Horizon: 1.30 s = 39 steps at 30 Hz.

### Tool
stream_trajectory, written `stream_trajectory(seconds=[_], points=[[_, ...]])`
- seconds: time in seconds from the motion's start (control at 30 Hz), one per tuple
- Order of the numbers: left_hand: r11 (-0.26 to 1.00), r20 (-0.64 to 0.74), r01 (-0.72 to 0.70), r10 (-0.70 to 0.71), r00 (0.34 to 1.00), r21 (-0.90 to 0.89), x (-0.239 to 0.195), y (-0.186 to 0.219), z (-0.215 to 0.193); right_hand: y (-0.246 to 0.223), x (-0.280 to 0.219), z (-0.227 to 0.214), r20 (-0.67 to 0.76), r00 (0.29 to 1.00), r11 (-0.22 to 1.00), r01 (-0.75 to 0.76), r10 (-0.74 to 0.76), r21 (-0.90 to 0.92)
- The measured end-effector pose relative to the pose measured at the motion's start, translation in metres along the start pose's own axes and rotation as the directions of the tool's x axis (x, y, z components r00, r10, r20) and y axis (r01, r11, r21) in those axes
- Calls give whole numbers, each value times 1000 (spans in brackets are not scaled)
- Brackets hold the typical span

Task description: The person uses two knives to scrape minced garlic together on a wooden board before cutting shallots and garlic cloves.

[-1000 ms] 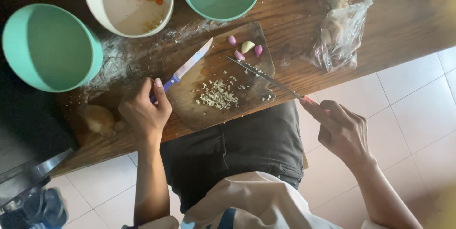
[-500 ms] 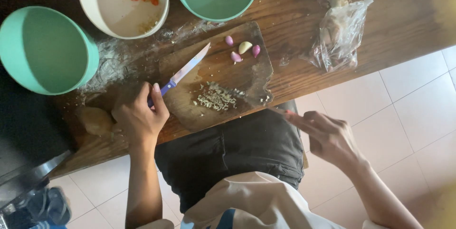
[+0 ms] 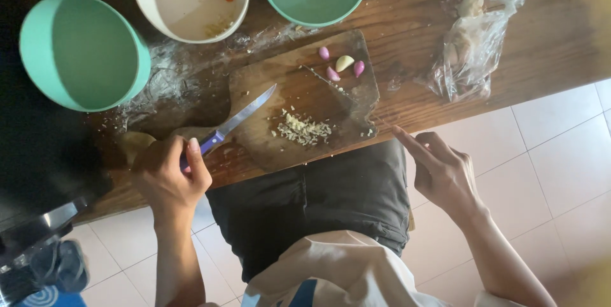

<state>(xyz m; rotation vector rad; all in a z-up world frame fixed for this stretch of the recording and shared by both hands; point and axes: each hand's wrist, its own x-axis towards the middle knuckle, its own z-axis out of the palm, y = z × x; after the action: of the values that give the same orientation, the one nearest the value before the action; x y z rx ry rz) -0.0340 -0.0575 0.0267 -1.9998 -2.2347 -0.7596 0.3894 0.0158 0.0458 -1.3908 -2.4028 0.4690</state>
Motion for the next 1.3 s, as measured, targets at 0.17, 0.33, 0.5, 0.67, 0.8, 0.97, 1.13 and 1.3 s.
stream_trajectory(seconds=[0.17, 0.33, 0.5, 0.67, 0.8, 0.97, 1.13, 1.3], points=[[1000, -52, 12, -13, 999, -12, -1, 1, 1, -8, 10, 0, 13, 1000, 1000, -5, 5, 1], [999, -73, 37, -40, 997, -31, -12, -3, 3, -8, 11, -5, 123, 992, 999, -5, -1, 48], [988, -24, 127, -130, 991, -82, -31, -4, -3, -7, 2, -11, 178, 983, 999, 42, -44, 11], [981, 17, 158, -157, 987, -110, -38, 2, -1, -5, 8, -24, 46, 999, 993, 31, -26, -111], [991, -15, 83, -85, 996, -106, -37, 4, 1, -7, 11, -26, 32, 999, 994, 15, -12, -111], [988, -20, 89, -92, 996, -125, -38, 8, 2, -12, 5, -24, 142, 988, 998, 63, -63, 1], [978, -35, 117, -124, 992, -171, -41, 12, 2, -15, 21, -22, 96, 993, 997, 75, -74, -1], [980, -19, 154, -157, 987, -124, -51, 14, -6, -21, 35, -23, 127, 983, 991, 130, -132, 26]])
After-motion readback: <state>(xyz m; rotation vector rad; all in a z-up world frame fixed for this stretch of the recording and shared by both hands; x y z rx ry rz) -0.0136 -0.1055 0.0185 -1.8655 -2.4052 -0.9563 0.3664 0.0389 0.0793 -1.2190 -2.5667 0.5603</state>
